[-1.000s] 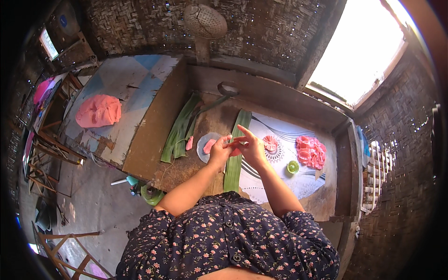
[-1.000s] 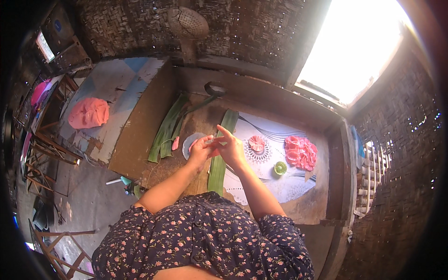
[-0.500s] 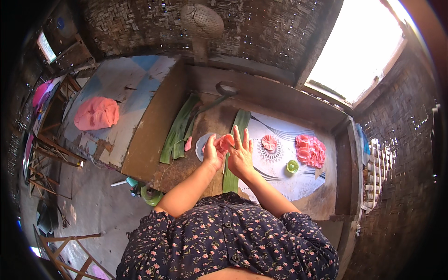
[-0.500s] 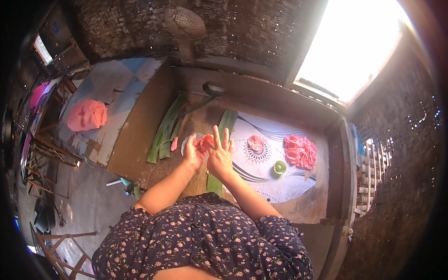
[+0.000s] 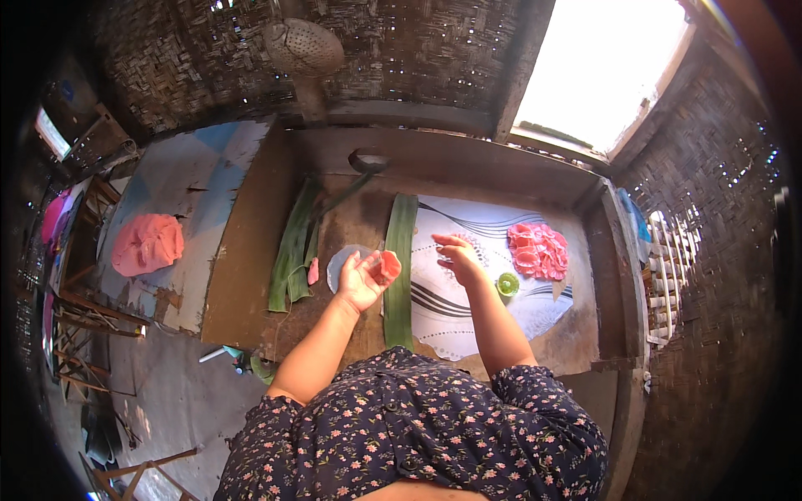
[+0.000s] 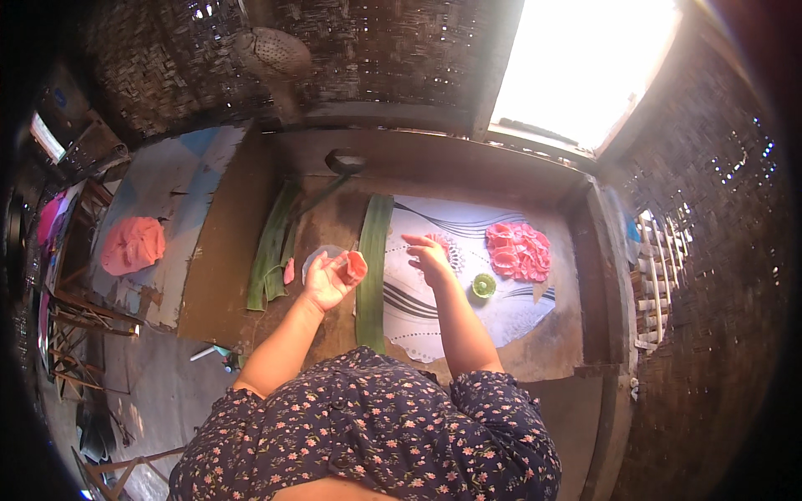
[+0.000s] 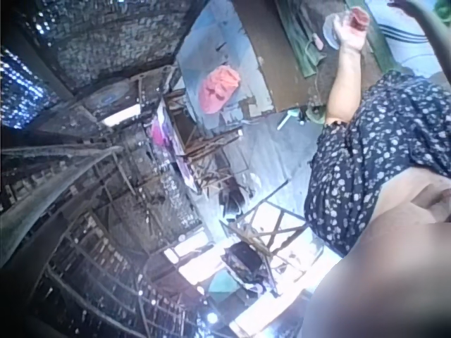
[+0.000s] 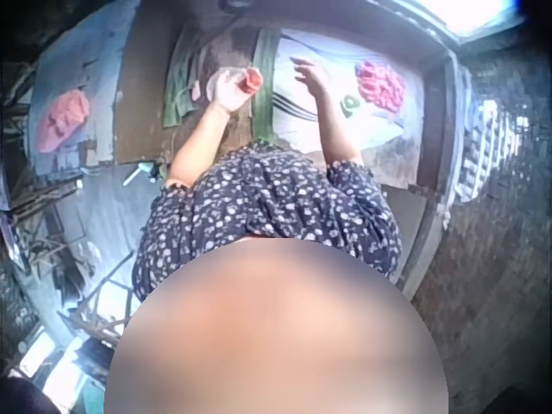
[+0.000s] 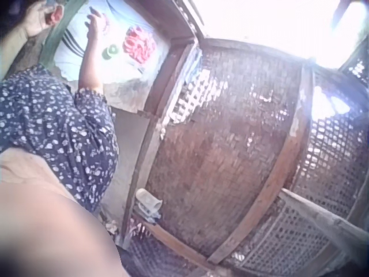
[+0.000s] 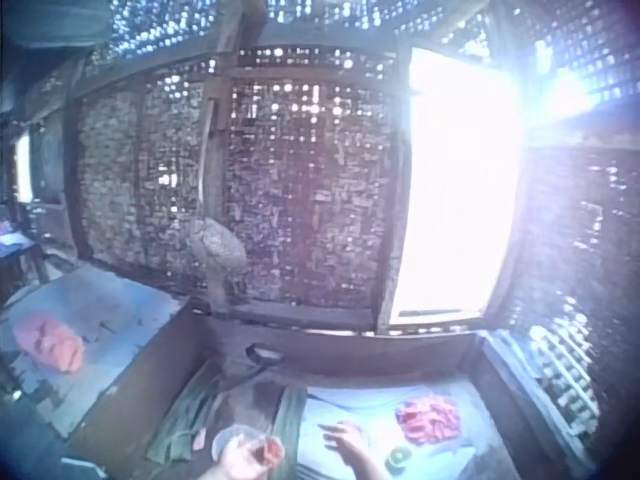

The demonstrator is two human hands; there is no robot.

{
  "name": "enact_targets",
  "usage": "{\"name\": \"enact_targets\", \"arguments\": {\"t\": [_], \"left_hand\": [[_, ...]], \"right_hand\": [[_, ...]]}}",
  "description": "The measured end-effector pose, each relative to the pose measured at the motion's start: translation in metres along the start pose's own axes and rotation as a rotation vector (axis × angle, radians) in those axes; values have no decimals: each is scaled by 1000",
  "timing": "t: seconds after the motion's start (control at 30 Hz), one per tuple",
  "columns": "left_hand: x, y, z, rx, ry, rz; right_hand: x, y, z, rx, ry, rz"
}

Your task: The person repeatedly takes small pieces of pink dough, rolls them between the palms, and shapes them into flower-like forms using a small plastic mold. The finished pieces are placed on a patterned mat on the table.

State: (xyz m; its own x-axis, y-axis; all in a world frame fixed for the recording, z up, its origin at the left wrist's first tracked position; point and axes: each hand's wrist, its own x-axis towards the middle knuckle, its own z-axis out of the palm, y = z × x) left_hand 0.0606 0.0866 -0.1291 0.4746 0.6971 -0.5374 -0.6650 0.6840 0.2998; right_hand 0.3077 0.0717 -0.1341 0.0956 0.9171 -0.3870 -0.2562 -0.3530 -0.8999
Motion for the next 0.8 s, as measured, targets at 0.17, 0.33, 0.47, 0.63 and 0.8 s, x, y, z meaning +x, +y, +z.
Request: {"name": "enact_targets", "arguments": {"t": [0.17, 0.33, 0.47, 0.63, 0.8], "left_hand": [[12, -4, -11, -107, -139, -50], [12, -3, -12, -38, -19, 7], [4, -2, -4, -45, -39, 23], [-1, -1, 1, -98, -101, 31], [2, 6, -4, -195, -133, 94]], "right_hand": [[11, 23, 3, -90, 51, -137], [42, 37, -62, -459, 870, -135], [57, 47, -89, -746, 755, 139], [57, 43, -67, -895, 839, 138], [36, 10, -18, -1038, 688, -278]]}}
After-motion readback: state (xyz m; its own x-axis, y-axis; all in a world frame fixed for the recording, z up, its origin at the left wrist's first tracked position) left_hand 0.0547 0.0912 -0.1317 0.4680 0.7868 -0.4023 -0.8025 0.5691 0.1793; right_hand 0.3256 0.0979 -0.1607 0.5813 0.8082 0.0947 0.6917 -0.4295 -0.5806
